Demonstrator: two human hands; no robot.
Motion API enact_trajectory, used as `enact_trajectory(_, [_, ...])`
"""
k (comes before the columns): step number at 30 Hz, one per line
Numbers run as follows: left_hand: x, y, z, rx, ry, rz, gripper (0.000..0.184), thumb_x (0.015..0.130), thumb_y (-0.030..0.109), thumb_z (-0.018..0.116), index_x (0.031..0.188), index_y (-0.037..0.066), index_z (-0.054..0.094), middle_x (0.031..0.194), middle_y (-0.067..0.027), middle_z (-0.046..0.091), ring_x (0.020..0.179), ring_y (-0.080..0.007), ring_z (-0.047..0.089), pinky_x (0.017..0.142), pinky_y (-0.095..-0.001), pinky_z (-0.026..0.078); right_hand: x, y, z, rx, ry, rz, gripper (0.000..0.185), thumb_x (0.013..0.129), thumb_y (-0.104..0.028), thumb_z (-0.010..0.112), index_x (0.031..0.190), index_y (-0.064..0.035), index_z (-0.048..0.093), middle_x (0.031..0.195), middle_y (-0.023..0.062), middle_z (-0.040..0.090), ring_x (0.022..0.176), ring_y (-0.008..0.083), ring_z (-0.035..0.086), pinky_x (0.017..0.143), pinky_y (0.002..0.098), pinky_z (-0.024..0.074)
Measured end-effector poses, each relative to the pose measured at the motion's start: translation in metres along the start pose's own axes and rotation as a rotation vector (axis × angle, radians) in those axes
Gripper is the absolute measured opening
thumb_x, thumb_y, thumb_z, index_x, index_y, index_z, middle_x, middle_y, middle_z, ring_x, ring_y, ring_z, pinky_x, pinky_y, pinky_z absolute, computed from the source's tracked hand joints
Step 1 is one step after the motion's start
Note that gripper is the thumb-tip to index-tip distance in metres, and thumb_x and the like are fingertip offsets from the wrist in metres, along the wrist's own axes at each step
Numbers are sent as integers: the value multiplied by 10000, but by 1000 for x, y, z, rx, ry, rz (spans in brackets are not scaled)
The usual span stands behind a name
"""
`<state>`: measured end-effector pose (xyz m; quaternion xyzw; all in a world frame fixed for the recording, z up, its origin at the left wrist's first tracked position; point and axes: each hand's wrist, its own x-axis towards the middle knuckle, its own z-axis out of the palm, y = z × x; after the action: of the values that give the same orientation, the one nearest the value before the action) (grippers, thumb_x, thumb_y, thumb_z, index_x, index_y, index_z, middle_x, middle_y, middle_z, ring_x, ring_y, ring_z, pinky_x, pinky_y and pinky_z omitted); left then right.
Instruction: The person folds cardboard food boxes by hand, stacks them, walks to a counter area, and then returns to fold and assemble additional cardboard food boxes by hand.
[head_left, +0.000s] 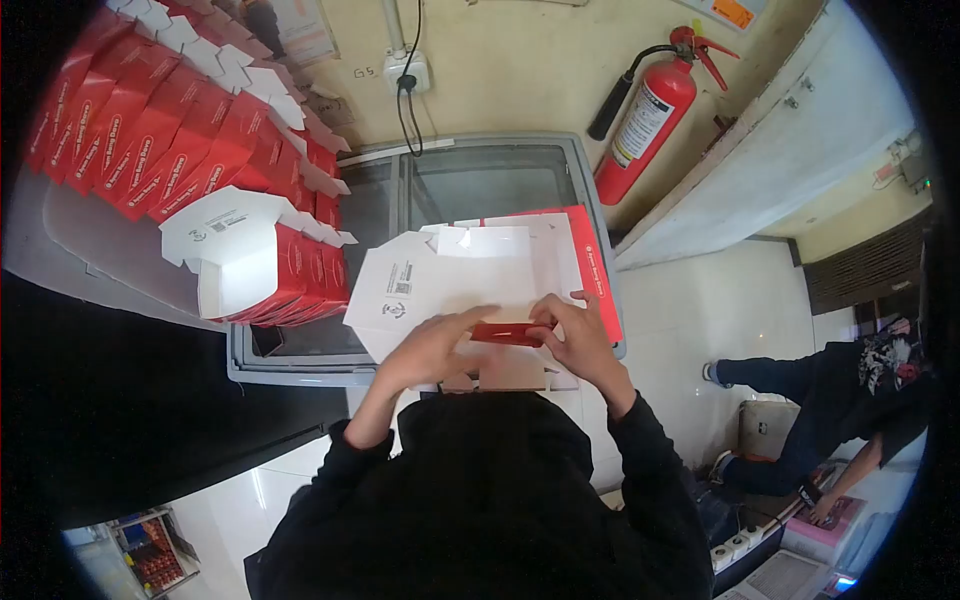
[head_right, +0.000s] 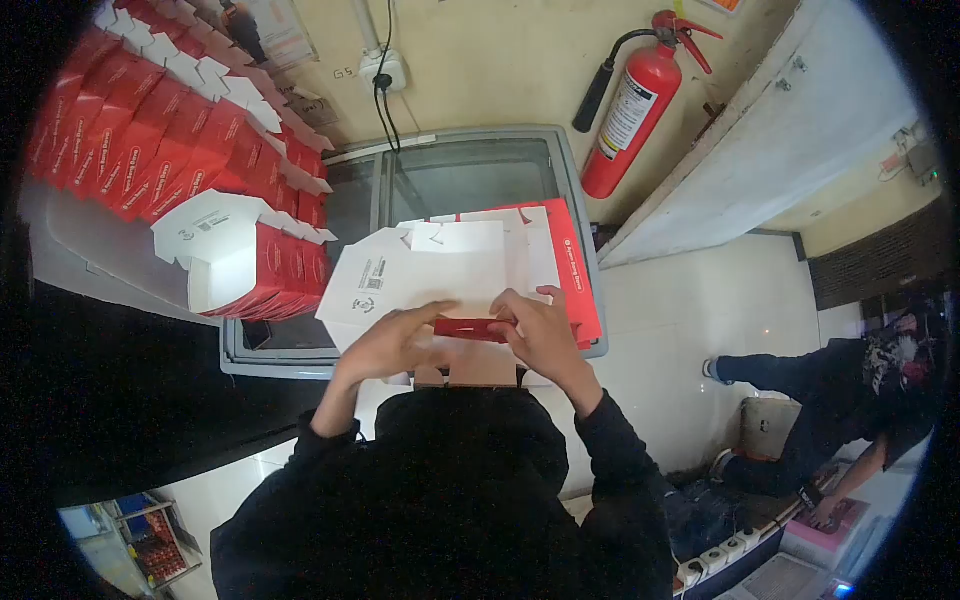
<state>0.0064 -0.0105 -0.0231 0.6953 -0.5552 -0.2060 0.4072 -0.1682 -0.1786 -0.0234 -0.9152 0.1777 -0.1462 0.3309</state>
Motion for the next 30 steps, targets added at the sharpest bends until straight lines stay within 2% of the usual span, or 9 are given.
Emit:
enact_trajectory(4, [-30, -23, -36, 154, 182, 29, 158, 838, 125, 716, 913, -10, 685, 787, -172, 689, 737, -300, 666, 691, -360, 500, 14, -3, -7, 235, 81, 36, 131, 815, -76, 720, 942, -77, 690, 837, 104, 688, 734, 252, 633, 814, 371, 448])
enact_trajectory(7, [-19, -10, -46, 176, 114, -439, 123, 812, 164, 723, 880, 68, 690, 744, -131, 676, 805, -330, 658, 776, -414, 483, 17, -11, -3, 277, 94, 9, 171, 811, -61, 717, 980, -71, 698, 810, 108, 669, 732, 263, 618, 710, 351, 472])
enact_trajectory(8, [-12, 3, -46, 218, 181, -477, 92, 784, 150, 727, 831, 91, 675, 728, -101, 670, 792, -313, 649, 765, -413, 470, 20, -16, -2, 253, 92, 0, 182, 809, -56, 715, 991, -72, 702, 802, 109, 663, 733, 265, 613, 677, 345, 476])
enact_trajectory(11, [5, 24, -41, 514, 277, -138, 114, 781, 155, 734, 844, 71, 689, 733, -85, 690, 721, -281, 656, 694, -364, 468, 25, -36, 9, 216, 114, -26, 180, 808, -33, 702, 983, -74, 710, 788, 108, 642, 753, 273, 602, 684, 354, 475])
enact_trajectory(15, [19, 35, -47, 615, 188, 119, 68, 749, 130, 712, 810, 114, 687, 755, -48, 670, 789, -232, 628, 816, -359, 393, 29, -47, 14, 315, 205, -166, 191, 807, -2, 687, 982, -72, 710, 803, 99, 636, 764, 282, 590, 691, 359, 480])
enact_trajectory(20, [27, 36, -52, 594, 41, 198, 69, 752, 128, 714, 794, 95, 670, 750, -32, 659, 844, -217, 614, 887, -362, 377, 24, -51, 11, 274, 226, -252, 187, 810, 9, 696, 982, -63, 688, 849, 91, 644, 763, 258, 602, 680, 344, 487])
enact_trajectory(23, [22, 46, -52, 570, 92, 169, 237, 743, 101, 705, 976, 69, 672, 928, -87, 666, 958, -245, 607, 987, -419, 366, 19, -53, 6, 339, 274, -43, 212, 829, -9, 702, 1030, -65, 666, 916, 99, 656, 800, 241, 636, 685, 315, 500])
enact_trajectory(27, [11, 49, -8, 485, 323, 173, 324, 830, 104, 639, 1144, 26, 638, 1075, -153, 603, 1066, -314, 577, 1003, -473, 405, 15, -51, 11, 346, 354, -20, 287, 842, -64, 723, 1112, -51, 627, 966, 108, 656, 868, 228, 663, 731, 296, 517])
enact_trajectory(30, [4, 17, 9, 384, 299, 134, 393, 797, 45, 672, 1184, 7, 615, 1177, -139, 596, 1167, -339, 553, 1000, -454, 446, 14, -43, 24, 417, 511, -11, 433, 859, -117, 727, 1241, -48, 534, 1065, 88, 638, 949, 229, 658, 777, 324, 531])
